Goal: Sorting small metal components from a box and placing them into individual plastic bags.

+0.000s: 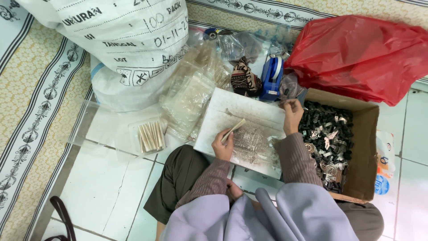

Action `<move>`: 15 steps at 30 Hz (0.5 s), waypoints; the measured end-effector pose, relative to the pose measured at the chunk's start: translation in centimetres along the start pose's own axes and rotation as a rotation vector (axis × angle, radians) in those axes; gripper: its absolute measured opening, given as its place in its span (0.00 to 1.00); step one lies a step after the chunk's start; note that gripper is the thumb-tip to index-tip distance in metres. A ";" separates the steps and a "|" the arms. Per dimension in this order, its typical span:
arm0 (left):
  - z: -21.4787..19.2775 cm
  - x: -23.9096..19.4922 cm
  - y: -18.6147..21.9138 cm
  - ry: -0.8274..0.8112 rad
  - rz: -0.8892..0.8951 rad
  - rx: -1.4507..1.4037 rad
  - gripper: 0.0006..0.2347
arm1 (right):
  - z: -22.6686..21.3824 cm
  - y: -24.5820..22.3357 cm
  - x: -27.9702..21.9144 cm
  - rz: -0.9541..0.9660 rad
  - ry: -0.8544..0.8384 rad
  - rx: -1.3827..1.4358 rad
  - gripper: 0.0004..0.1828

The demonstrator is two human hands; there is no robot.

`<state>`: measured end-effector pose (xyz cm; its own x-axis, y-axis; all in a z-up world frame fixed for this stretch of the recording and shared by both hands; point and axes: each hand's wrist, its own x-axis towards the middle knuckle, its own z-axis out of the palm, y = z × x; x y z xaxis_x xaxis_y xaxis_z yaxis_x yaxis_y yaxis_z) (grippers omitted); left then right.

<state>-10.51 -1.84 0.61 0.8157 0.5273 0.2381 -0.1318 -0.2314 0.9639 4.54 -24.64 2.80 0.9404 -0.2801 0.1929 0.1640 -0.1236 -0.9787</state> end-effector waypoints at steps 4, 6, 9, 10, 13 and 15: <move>0.3 -0.6 -0.9 0.071 -0.141 -0.068 0.05 | -1.1 -2.7 -4.3 0.039 -0.215 0.130 0.02; 0.1 -0.9 -0.8 0.168 -0.236 -0.118 0.06 | -1.2 -4.2 -7.1 0.201 -0.475 0.015 0.04; -1.0 -1.8 1.9 0.182 -0.420 -0.248 0.08 | -0.3 -8.5 -10.9 0.230 -0.670 -0.035 0.08; -1.3 -2.2 3.0 0.179 -0.417 -0.248 0.08 | 0.0 -10.4 -11.4 0.228 -0.667 -0.034 0.08; -2.1 -3.9 5.6 0.128 -0.525 -0.291 0.13 | 0.9 -15.5 -12.6 0.214 -0.802 -0.107 0.06; -2.3 -5.5 6.6 0.064 -0.534 -0.272 0.12 | 1.4 -18.1 -13.0 0.055 -0.845 -0.222 0.05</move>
<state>-17.19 -4.39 5.94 0.7743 0.5632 -0.2886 0.1406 0.2915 0.9462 -10.27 -17.46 17.88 0.8655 0.4975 -0.0573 0.1328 -0.3382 -0.9316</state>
